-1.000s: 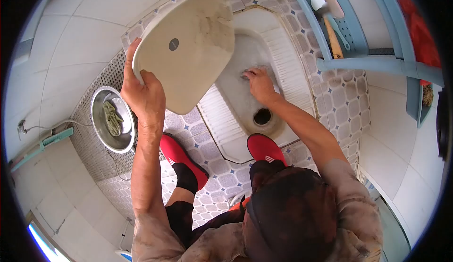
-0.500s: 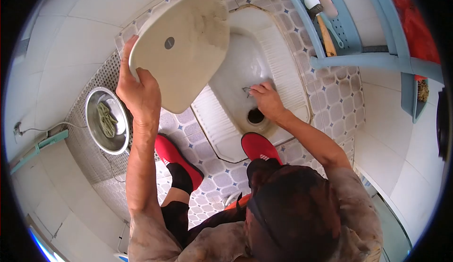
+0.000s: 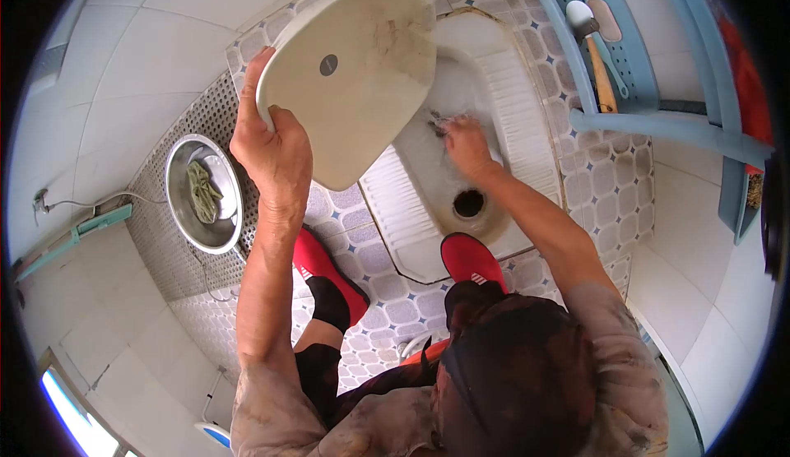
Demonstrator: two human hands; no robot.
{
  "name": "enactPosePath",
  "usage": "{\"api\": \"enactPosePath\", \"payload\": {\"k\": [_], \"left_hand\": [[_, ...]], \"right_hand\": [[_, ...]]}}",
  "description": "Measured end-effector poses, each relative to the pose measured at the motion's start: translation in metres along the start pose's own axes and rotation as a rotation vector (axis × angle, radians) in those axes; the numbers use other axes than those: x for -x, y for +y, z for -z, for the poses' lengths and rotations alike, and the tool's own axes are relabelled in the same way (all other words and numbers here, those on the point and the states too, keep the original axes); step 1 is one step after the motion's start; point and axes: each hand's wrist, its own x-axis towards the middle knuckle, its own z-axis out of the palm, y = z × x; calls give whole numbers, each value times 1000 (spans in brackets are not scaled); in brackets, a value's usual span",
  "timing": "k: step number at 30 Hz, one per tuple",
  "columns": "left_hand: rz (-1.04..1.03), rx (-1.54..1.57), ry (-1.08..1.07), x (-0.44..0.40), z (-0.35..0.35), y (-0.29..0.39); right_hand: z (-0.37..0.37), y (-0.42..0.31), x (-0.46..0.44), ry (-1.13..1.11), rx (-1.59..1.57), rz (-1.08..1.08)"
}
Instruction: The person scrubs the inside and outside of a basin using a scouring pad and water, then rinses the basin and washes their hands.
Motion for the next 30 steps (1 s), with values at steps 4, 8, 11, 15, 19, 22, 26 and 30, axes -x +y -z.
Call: {"api": "enactPosePath", "payload": {"k": [4, 8, 11, 15, 19, 22, 26, 30], "left_hand": [[5, -23, -7, 4, -6, 9], [17, 52, -30, 13, -22, 10], [13, 7, -53, 18, -28, 9], [58, 53, -78, 14, -23, 10], [17, 45, -65, 23, -32, -6], [94, 33, -87, 15, -31, 3], [199, 65, -137, 14, -29, -2], [42, -72, -166, 49, -41, -7]], "right_hand": [[44, -51, -9, 178, -409, -311], [64, -139, -9, 121, -517, 69], [55, -187, -6, -46, -550, 254], [44, -128, -18, -297, 41, 376], [38, -77, -36, -82, 334, 151], [24, -67, -37, 132, 400, 168], [20, -82, -25, 177, 225, 354], [26, -108, -15, 115, 58, 397]]}}
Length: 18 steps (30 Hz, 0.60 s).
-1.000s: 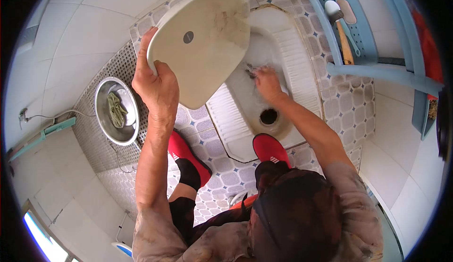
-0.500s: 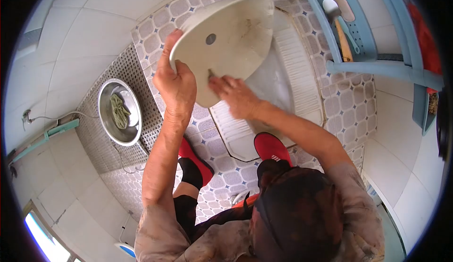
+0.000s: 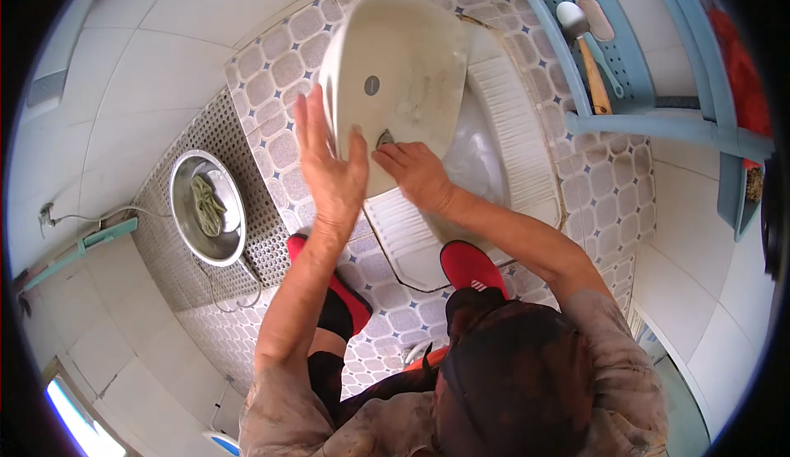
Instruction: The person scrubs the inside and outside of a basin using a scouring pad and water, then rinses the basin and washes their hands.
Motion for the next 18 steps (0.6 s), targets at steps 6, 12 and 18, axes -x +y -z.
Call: {"api": "enactPosePath", "payload": {"k": [6, 12, 18], "left_hand": [[-33, -5, 42, 25, 2, 6], [24, 218, 117, 34, -3, -1], [62, 347, 221, 0, 7, 0]], "right_hand": [[18, -20, -5, 43, -166, -72], [25, -41, -31, 188, -371, -141], [6, -40, -27, 45, -524, -103]]}}
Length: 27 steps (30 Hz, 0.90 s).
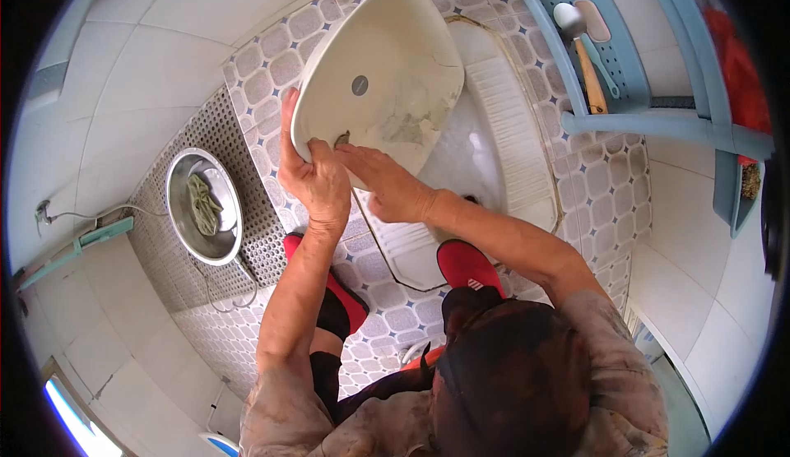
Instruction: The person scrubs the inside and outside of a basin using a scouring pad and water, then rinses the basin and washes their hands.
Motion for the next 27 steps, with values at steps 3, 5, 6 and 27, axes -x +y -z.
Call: {"api": "enactPosePath", "payload": {"k": [3, 5, 6, 27], "left_hand": [[14, 62, 20, -7, 2, -6], [12, 89, 46, -7, 5, -8], [-14, 35, 34, -6, 5, -3], [-349, -163, -37, -4, -2, 8]], "right_hand": [[20, 23, 13, -321, 190, -19], [29, 33, 18, -431, 472, -33], [32, 38, 21, -396, 571, -14], [43, 112, 55, 185, 582, -251]]}}
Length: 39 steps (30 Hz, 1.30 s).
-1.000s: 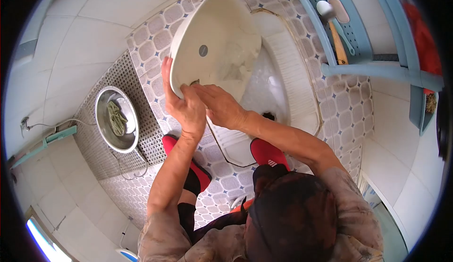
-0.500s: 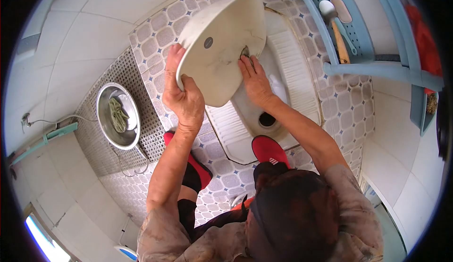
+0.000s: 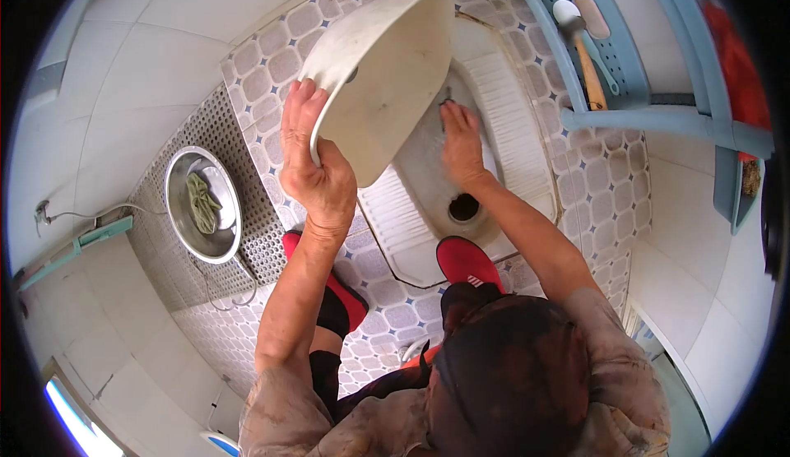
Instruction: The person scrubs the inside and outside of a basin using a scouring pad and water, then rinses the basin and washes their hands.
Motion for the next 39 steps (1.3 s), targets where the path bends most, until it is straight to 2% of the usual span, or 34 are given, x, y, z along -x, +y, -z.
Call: {"api": "enactPosePath", "payload": {"k": [2, 3, 5, 8, 9, 10, 12, 13, 14, 16, 17, 19, 21, 25, 28, 30, 34, 36, 37, 39], "left_hand": [[-4, -24, -9, -1, 3, -3], [-11, -46, -20, -3, 2, -5], [3, -29, -9, -2, 1, -8], [41, -21, -10, -4, 4, -8], [56, -22, -16, -4, 5, -8], [54, -22, -14, -4, 6, -7], [127, -7, -9, -3, 5, -5], [121, 2, 2, -3, 3, -5], [119, -12, -5, -3, 3, -5], [124, -29, -4, -4, 3, -6], [126, -23, -15, -5, 3, -5], [126, -16, -31, -7, 1, -2], [197, 27, 3, -9, -2, 1], [74, -19, -56, -14, 0, 4], [148, 9, -138, -19, 1, 3], [233, 110, -137, -14, 0, -7], [185, 85, -71, -3, -2, -10], [136, 89, -61, -1, -5, -5], [133, 97, -59, -1, -7, -5], [58, 51, -88, 3, -9, -7]], "right_hand": [[-23, 18, 4, -22, 251, -181], [-31, 18, 10, -8, 255, -179], [-42, 5, 33, -306, 279, 253], [-28, 4, 30, -309, 124, 268], [-21, 8, 24, -257, 243, 151], [-16, 17, 17, -255, 244, 153], [-3, 34, 1, -363, 185, 60], [2, 37, -3, -338, 38, -16], [5, 39, -6, -331, 47, -9], [36, 19, -26, -243, -201, 39], [55, 8, -41, -247, -196, 46], [94, -15, -74, -22, -52, 420], [113, -15, -113, 136, 79, 591], [118, 1, -168, 272, 227, 627], [89, 16, -164, 263, 306, 623], [60, 18, -143, 86, 346, 429], [15, 7, -84, 44, 367, 313], [7, 4, -65, 106, 135, 125], [8, 4, -56, 110, 143, 125], [12, 1, -37, 21, -52, 30]]}}
